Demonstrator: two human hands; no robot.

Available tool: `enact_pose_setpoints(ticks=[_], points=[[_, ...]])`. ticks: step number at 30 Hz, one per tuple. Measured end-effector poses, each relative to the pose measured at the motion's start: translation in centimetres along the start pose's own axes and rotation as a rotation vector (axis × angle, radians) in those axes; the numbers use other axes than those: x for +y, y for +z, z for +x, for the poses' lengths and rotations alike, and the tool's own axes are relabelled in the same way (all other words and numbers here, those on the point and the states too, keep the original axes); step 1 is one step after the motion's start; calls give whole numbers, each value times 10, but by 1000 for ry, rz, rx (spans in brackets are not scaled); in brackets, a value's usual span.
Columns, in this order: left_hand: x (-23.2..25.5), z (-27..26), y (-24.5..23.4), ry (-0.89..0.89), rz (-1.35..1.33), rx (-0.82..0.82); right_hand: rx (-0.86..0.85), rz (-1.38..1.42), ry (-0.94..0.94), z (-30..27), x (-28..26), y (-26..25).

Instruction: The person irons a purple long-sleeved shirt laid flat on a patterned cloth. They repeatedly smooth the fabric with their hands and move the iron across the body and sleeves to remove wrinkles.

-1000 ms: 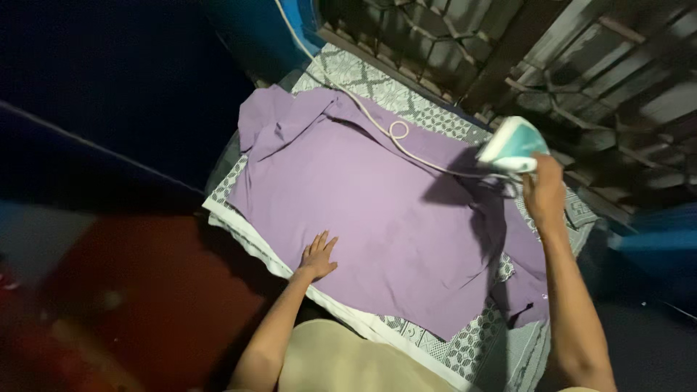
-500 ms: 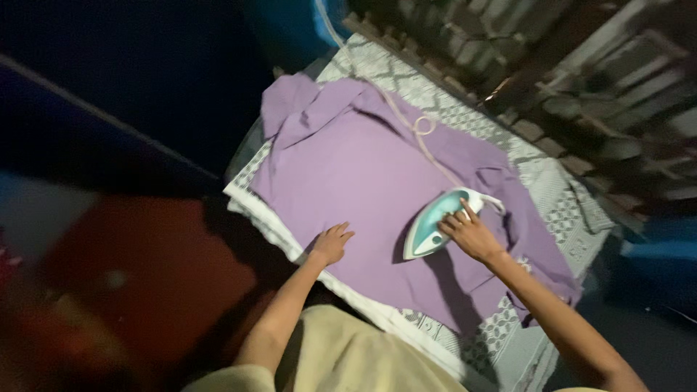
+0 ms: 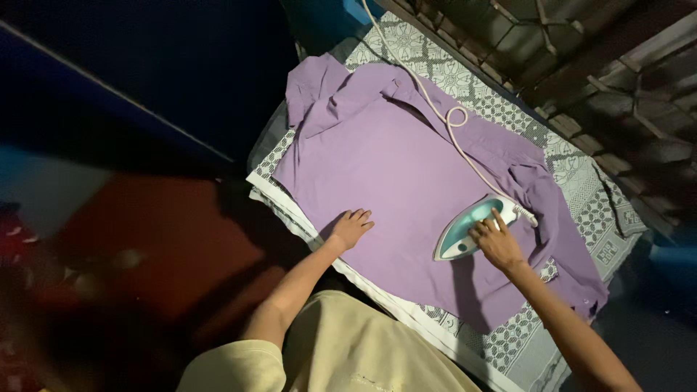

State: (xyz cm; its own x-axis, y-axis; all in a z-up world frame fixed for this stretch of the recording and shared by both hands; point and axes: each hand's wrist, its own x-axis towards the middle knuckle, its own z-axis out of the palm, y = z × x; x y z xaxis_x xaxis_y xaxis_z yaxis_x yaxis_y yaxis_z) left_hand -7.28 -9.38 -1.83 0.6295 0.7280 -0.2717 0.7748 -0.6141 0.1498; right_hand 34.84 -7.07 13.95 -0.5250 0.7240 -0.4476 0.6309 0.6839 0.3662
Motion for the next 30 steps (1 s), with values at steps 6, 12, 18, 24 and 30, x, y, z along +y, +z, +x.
enact_pose_setpoints(ticks=[6, 12, 18, 24, 30], points=[[-6, -4, -2, 14, -105, 4, 22, 7, 152, -1, 16, 4], [-14, -12, -16, 39, -210, 0, 15, 82, 244, 4, 32, 25], [-19, -18, -20, 92, -196, 95, 24, 125, 189, 8, 24, 34], [-30, -10, -18, 141, -235, 20, -123, 239, 121, 3, 21, 23], [-40, 7, -16, 111, -184, -8, -8, 217, 298, 7, 37, 34]])
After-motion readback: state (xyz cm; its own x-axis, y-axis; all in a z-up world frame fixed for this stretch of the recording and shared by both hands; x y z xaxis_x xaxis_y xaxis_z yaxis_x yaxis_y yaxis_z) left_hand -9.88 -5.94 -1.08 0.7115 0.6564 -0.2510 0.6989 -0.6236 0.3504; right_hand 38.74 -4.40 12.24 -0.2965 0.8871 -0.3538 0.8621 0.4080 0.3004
